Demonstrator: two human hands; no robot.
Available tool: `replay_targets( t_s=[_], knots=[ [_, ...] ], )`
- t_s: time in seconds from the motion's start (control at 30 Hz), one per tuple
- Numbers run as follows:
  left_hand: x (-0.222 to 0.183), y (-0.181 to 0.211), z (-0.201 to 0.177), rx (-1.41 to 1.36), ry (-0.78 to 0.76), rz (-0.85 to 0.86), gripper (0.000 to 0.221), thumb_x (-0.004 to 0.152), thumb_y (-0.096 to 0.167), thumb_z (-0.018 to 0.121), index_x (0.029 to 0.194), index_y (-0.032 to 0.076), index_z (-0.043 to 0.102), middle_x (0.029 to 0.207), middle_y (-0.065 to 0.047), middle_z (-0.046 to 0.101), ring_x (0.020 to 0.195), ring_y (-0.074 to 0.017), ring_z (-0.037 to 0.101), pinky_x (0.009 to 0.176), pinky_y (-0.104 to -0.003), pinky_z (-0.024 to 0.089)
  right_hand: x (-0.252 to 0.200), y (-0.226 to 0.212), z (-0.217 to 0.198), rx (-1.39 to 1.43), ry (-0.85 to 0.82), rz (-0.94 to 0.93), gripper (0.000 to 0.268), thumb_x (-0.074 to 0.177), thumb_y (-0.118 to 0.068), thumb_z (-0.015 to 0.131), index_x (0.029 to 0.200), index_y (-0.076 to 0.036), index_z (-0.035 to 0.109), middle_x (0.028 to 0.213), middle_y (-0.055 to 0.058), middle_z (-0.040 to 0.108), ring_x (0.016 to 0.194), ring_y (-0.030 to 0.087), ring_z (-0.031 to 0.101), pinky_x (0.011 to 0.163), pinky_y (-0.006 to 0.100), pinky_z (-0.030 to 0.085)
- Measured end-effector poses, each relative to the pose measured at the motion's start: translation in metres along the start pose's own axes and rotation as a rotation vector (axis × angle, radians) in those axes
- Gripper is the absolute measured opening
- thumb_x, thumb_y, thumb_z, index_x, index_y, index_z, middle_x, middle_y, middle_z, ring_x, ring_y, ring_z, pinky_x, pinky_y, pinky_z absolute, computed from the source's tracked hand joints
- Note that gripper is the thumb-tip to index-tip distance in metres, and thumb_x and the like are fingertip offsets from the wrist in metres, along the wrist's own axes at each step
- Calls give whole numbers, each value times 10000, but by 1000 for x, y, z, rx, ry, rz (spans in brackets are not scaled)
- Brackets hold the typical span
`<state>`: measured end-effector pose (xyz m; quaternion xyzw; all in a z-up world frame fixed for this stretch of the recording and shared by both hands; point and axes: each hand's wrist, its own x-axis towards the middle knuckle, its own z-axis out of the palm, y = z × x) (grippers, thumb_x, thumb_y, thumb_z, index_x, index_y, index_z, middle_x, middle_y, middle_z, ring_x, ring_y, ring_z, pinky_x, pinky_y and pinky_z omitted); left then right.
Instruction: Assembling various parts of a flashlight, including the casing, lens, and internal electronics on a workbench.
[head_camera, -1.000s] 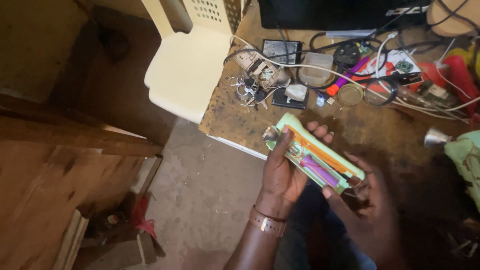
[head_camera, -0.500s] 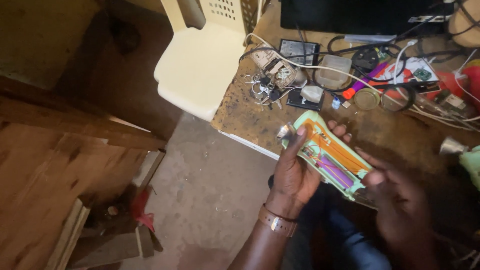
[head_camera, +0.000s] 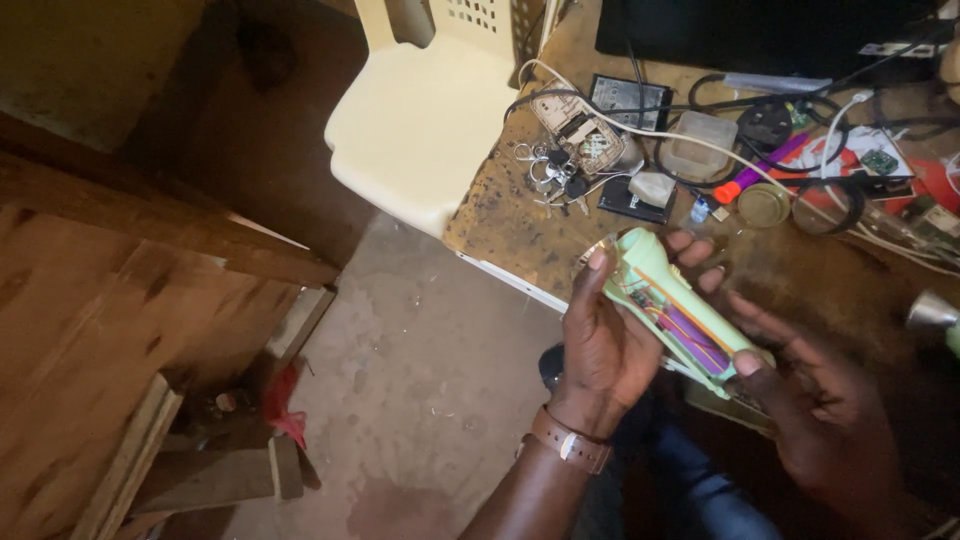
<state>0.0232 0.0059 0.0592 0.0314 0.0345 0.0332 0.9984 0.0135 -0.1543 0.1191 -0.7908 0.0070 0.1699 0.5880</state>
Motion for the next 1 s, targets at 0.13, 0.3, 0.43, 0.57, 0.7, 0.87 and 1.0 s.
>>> replay_targets(
  t_s=[0.13,0.3,0.43,0.57,0.7,0.87,1.0],
  knots=[
    [0,2,4,-13,-20,29,446,1097,430,675,1365,77,629,1339,-195,692,1352,-389,632,1219,-564,476,-6,-2,3,-144,60,-65,512,919,-86,657,1428,-40,686,1398,77,748,1145,126,656,968,287,508],
    [1,1,5,37,-11,105,505,1109,520,618,1361,84,655,1296,-179,713,1271,-351,676,1176,-548,499,-15,-9,20,-119,213,-12,485,943,-19,675,1427,-41,666,1383,105,738,1116,186,695,924,306,541],
    [1,2,4,38,0,108,516,1101,526,631,1376,90,661,1288,-177,716,1290,-362,663,1190,-534,488,-15,12,21,-344,202,-419,378,952,-5,711,1324,57,710,1352,188,716,1276,272,638,1152,379,457],
    [1,2,2,67,-1,125,524,1108,498,629,1401,64,637,1305,-205,710,1286,-381,664,1181,-545,500,-18,8,25,-241,182,-255,419,959,-40,681,1370,41,684,1348,157,739,1206,210,690,1057,332,529],
    [3,1,1,34,26,116,505,1103,479,653,1380,57,641,1273,-201,715,1256,-373,677,1168,-539,512,-14,8,19,-401,124,-448,385,941,-58,691,1321,0,716,1357,156,736,1278,261,661,1149,381,460],
    [3,-6,-3,105,47,160,548,961,308,820,1385,32,610,1178,-145,709,1110,-276,704,1144,-511,546,-9,9,17,-514,111,-575,366,938,-44,729,1302,-7,737,1292,152,745,1209,283,677,1100,391,487],
    [3,-4,1,187,73,182,461,898,126,885,1288,27,662,1044,-58,705,943,-181,698,1050,-464,600,-10,2,17,-510,90,-562,485,881,-60,774,1356,6,700,1303,159,732,1137,268,688,995,371,524]
  ],
)
